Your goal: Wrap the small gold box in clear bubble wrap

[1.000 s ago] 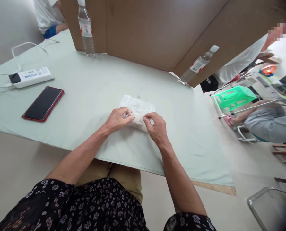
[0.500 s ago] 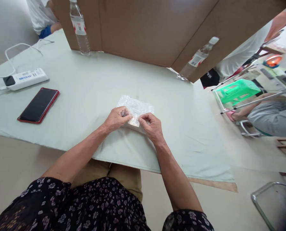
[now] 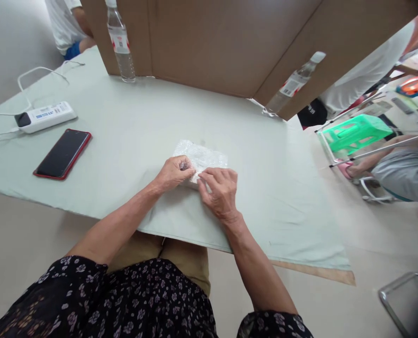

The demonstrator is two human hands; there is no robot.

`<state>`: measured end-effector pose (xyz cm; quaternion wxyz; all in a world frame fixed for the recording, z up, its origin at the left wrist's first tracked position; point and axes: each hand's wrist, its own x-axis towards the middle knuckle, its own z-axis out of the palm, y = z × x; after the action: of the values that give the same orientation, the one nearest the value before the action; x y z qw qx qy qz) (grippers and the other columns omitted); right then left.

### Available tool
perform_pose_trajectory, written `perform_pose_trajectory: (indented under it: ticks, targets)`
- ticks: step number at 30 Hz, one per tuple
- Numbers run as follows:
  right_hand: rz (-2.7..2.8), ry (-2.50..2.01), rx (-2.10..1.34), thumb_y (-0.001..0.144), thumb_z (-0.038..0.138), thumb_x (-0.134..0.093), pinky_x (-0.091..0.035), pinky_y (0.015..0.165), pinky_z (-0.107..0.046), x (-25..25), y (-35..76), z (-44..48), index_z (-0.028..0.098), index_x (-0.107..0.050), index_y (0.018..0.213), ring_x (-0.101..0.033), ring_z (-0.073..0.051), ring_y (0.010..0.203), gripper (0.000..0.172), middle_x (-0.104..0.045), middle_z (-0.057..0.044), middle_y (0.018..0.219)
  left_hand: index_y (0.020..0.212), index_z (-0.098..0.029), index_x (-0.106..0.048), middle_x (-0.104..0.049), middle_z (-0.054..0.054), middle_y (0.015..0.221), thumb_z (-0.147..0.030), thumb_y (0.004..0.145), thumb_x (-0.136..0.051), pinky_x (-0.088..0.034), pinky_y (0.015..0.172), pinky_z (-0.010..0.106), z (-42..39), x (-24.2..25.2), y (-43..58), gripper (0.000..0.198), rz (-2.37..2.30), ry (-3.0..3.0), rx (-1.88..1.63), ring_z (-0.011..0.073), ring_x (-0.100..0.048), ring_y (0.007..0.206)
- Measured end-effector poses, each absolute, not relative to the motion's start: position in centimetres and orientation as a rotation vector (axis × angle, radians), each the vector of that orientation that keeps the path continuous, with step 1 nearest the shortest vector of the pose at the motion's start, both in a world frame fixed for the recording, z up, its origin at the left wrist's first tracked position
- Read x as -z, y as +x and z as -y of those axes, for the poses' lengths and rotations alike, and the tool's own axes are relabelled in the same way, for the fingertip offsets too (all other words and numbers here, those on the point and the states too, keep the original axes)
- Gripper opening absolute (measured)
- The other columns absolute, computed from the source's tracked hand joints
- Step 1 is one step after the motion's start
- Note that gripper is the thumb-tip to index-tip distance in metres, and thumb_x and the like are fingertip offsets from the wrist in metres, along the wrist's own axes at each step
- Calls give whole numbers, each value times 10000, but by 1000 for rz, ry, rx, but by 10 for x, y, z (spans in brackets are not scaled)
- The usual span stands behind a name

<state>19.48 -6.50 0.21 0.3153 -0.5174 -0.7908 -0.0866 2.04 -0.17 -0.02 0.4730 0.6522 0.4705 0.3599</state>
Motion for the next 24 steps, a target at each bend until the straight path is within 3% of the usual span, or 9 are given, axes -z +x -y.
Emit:
perform_pose_trajectory:
  ticks: [10, 15, 19, 24]
  targets:
    - [2194, -1413, 197, 999, 261, -471, -331, 935, -413, 6, 188, 63, 228, -682, 1000, -591, -228, 985, 213, -723, -51, 1049, 697, -183, -562, -545, -34, 669, -346, 731, -633, -370, 581, 242, 3, -2, 15, 181, -1245, 1662, -878, 109, -462, 622]
    - [2287, -1418, 262, 1003, 372, -489, -328, 928, -432, 8, 187, 65, 257, -645, 1183, -546, -257, 1011, 264, -678, -69, 1110, 783, -182, -581, -558, -29, 707, -361, 719, -645, -387, 592, 248, 2, -10, -1, 200, -1277, 1646, -800, 118, -485, 636]
    - [2311, -1436, 284, 1009, 360, -472, -319, 935, -445, 11, 186, 65, 278, -619, 1246, -518, -270, 1039, 290, -641, -82, 1143, 853, -186, -613, -556, -30, 680, -334, 708, -620, -375, 570, 257, -4, -12, -15, 207, -1366, 1700, -744, 132, -491, 613]
    - [2321, -1425, 318, 1012, 328, -459, -318, 936, -451, 11, 185, 65, 283, -621, 1225, -509, -270, 1035, 271, -641, -83, 1135, 915, -199, -644, -671, 13, 731, -355, 700, -676, -422, 589, 282, -9, -16, -32, 268, -1585, 1814, -566, 178, -599, 650]
